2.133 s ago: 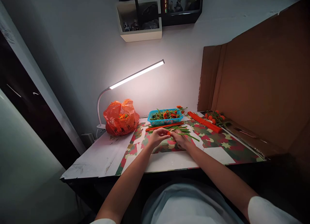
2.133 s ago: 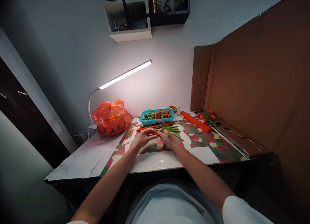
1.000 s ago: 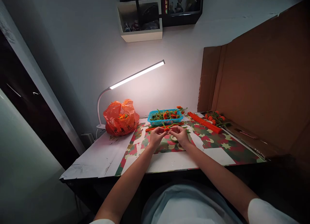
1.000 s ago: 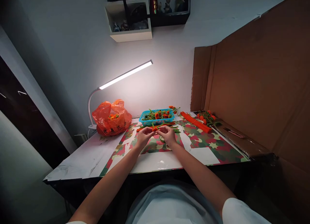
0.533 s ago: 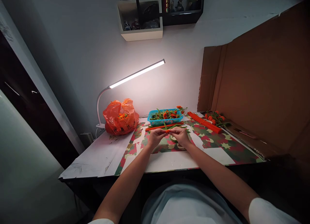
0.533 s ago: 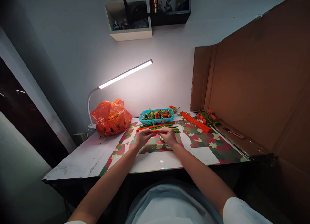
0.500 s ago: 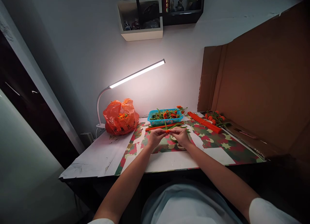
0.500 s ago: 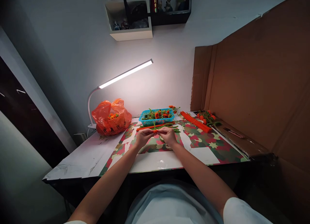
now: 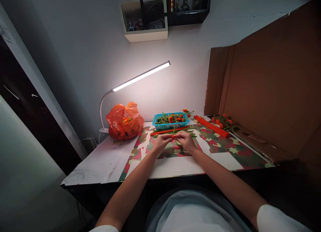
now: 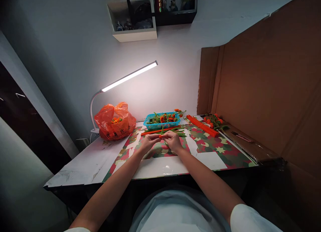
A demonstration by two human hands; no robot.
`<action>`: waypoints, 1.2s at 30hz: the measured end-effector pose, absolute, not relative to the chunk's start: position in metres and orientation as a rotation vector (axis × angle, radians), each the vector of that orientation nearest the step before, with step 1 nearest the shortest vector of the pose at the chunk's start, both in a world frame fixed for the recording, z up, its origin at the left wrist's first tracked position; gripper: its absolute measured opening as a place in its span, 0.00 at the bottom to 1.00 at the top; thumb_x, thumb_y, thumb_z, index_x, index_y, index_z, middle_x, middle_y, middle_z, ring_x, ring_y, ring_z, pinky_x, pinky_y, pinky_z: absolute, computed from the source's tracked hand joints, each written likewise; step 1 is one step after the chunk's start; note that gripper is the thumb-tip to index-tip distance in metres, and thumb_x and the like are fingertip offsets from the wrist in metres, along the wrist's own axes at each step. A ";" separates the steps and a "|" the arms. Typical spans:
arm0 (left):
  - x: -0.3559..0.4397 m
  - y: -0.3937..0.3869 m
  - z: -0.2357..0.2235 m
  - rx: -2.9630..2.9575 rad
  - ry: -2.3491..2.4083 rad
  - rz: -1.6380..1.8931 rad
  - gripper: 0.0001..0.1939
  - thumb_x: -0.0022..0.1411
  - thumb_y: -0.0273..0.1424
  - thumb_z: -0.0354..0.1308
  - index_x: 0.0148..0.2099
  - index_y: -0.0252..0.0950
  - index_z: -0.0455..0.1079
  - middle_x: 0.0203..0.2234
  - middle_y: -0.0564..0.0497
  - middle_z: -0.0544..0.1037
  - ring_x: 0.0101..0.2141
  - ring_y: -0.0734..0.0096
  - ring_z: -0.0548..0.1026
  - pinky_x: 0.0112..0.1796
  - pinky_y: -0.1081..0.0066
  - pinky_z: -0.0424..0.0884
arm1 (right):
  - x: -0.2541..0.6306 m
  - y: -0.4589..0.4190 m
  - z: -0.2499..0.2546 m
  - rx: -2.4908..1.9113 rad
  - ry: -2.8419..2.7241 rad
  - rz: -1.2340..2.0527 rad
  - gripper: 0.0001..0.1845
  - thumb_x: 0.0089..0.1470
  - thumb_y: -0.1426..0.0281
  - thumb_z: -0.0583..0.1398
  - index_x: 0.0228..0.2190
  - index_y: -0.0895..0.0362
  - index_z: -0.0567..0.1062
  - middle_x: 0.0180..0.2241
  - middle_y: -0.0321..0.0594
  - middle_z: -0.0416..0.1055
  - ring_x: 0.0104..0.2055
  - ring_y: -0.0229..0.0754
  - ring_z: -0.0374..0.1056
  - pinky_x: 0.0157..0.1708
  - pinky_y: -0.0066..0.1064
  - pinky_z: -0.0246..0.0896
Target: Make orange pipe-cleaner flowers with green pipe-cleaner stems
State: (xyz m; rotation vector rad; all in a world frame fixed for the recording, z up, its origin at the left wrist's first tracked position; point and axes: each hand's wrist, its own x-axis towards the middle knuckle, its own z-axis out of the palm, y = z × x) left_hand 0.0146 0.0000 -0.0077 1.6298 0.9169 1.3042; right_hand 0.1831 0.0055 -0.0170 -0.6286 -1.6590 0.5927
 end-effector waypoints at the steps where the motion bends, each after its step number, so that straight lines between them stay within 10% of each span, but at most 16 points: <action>1: 0.015 0.000 -0.008 1.607 0.909 1.293 0.17 0.44 0.40 0.69 0.36 0.35 0.80 0.31 0.47 0.82 0.32 0.62 0.77 0.38 0.65 0.72 | 0.182 0.005 -0.016 -0.637 -1.654 0.572 0.06 0.49 0.65 0.62 0.27 0.53 0.79 0.29 0.40 0.72 0.32 0.44 0.69 0.32 0.36 0.68; 36: 0.021 0.005 -0.015 1.273 0.832 1.245 0.23 0.37 0.36 0.73 0.37 0.31 0.78 0.32 0.45 0.81 0.33 0.64 0.76 0.40 0.65 0.70 | 0.180 -0.004 -0.014 -0.654 -1.696 0.334 0.05 0.48 0.75 0.59 0.23 0.54 0.72 0.29 0.39 0.68 0.35 0.44 0.66 0.35 0.34 0.63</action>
